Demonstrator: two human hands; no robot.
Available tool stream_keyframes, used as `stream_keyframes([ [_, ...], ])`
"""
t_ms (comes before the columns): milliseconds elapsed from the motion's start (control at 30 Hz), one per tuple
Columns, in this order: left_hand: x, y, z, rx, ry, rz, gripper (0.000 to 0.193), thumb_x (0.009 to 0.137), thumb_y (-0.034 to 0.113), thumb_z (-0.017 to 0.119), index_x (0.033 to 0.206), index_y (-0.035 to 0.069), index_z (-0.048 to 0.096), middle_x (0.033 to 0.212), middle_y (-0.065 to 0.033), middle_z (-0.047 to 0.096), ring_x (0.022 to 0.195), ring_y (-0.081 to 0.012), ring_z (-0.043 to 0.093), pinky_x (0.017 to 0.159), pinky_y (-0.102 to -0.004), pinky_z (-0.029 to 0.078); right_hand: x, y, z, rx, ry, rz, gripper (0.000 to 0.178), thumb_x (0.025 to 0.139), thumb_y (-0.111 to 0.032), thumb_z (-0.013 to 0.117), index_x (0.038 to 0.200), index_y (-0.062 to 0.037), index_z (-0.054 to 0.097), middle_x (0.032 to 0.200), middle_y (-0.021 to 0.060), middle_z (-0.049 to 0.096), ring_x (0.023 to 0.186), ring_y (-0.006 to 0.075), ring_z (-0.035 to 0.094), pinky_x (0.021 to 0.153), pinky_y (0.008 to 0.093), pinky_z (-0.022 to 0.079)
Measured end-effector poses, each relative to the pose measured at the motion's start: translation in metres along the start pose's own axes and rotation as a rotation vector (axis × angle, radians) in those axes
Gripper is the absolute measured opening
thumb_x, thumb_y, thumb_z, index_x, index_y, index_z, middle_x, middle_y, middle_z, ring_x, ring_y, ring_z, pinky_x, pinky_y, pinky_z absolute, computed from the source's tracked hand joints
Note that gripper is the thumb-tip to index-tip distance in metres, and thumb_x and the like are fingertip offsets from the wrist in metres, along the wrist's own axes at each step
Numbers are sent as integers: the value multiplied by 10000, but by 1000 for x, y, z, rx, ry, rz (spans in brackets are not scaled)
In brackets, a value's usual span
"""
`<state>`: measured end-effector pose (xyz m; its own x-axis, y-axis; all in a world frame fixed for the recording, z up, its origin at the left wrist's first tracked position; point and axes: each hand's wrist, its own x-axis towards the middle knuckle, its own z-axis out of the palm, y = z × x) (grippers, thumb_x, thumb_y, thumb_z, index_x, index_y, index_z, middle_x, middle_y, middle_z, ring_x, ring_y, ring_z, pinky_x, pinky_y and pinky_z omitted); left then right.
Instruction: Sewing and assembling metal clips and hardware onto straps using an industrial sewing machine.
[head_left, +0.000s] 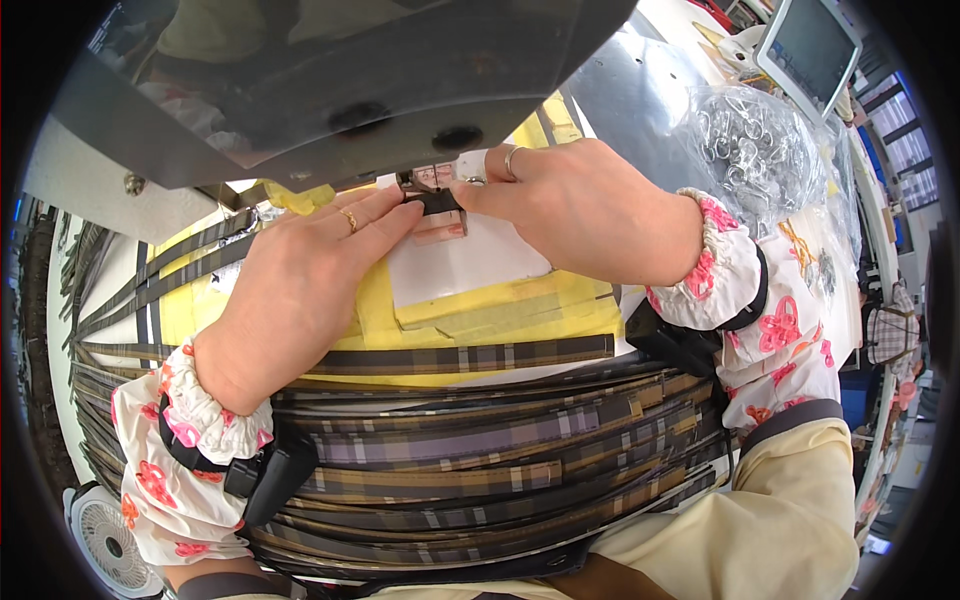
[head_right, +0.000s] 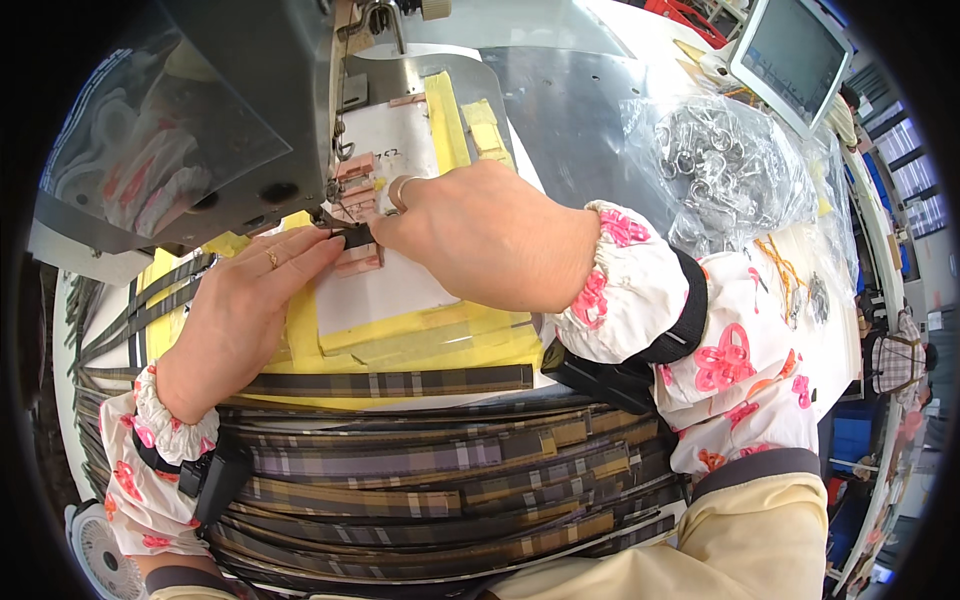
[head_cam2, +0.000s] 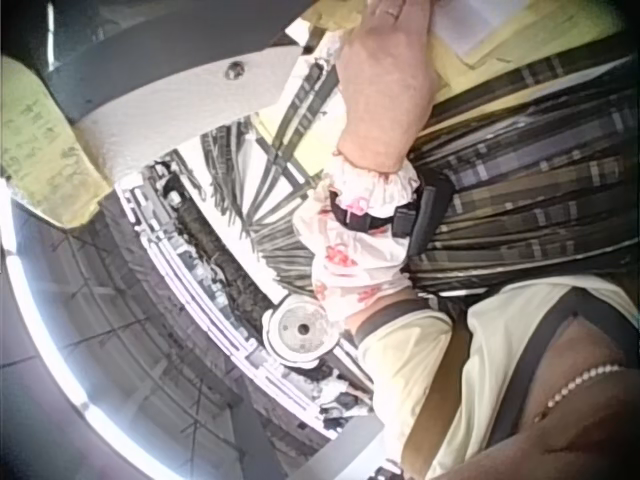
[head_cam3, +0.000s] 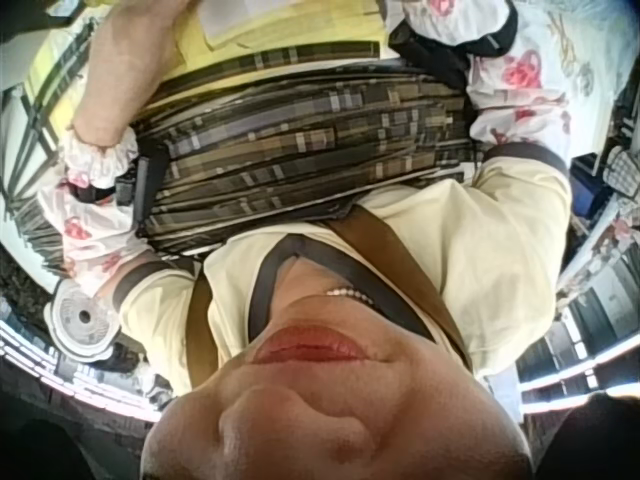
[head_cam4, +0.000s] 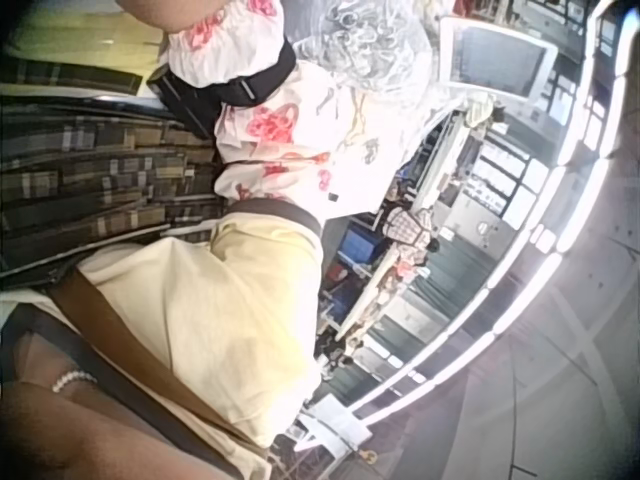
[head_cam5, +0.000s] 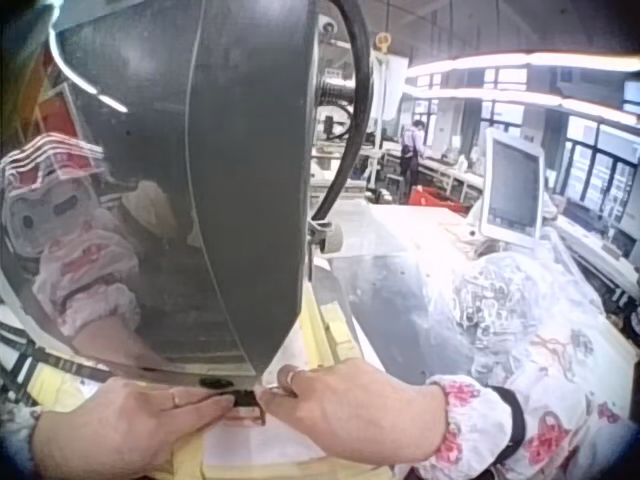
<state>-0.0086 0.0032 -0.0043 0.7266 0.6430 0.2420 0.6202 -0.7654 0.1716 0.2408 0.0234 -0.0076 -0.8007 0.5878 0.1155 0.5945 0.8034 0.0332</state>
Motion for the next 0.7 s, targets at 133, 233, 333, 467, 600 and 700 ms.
stream_keyframes([
  [133, -1, -3, 2, 14, 10, -10, 459, 703, -95, 525, 1141, 10, 610, 1145, -180, 618, 1057, -360, 599, 849, -397, 523, 2, 1, 3, -21, 26, -2, 513, 687, -22, 669, 1192, -53, 585, 931, 95, 637, 755, 248, 639, 613, 338, 529],
  [233, -1, -4, 1, 17, -12, -28, 468, 701, -89, 537, 1151, 17, 611, 1147, -186, 617, 1053, -357, 607, 829, -388, 536, 2, 2, 3, 34, 98, -28, 306, 746, -39, 598, 1051, -26, 621, 886, 148, 625, 735, 293, 664, 606, 375, 529],
  [333, -1, -4, -1, 5, -10, -5, 468, 701, -82, 549, 1153, 21, 612, 1149, -194, 616, 1048, -356, 612, 823, -385, 541, 2, 2, 2, 50, 80, -26, 309, 751, -37, 591, 1058, -29, 619, 897, 141, 623, 738, 287, 663, 596, 370, 529],
  [467, -1, -2, -3, -27, 8, 9, 437, 703, -84, 553, 1123, 16, 625, 1140, -188, 622, 1032, -349, 622, 815, -383, 543, 0, -3, 1, 49, 99, -17, 319, 753, -33, 585, 1071, -31, 619, 892, 137, 622, 735, 286, 661, 602, 368, 532],
  [600, -2, -3, -3, -64, 13, -13, 407, 707, -84, 554, 1097, 5, 631, 1102, -167, 638, 958, -343, 642, 786, -376, 542, 2, -5, 2, 93, 30, 11, 375, 763, -44, 601, 1138, -33, 604, 864, 130, 633, 726, 296, 646, 634, 364, 535],
  [700, 1, -4, 2, -103, 29, -68, 411, 722, -75, 549, 1119, 1, 621, 1088, -175, 638, 917, -341, 648, 756, -385, 534, 9, 5, 3, 318, 104, 3, 299, 753, -64, 594, 1043, 1, 624, 774, 157, 600, 748, 328, 646, 645, 396, 525],
])
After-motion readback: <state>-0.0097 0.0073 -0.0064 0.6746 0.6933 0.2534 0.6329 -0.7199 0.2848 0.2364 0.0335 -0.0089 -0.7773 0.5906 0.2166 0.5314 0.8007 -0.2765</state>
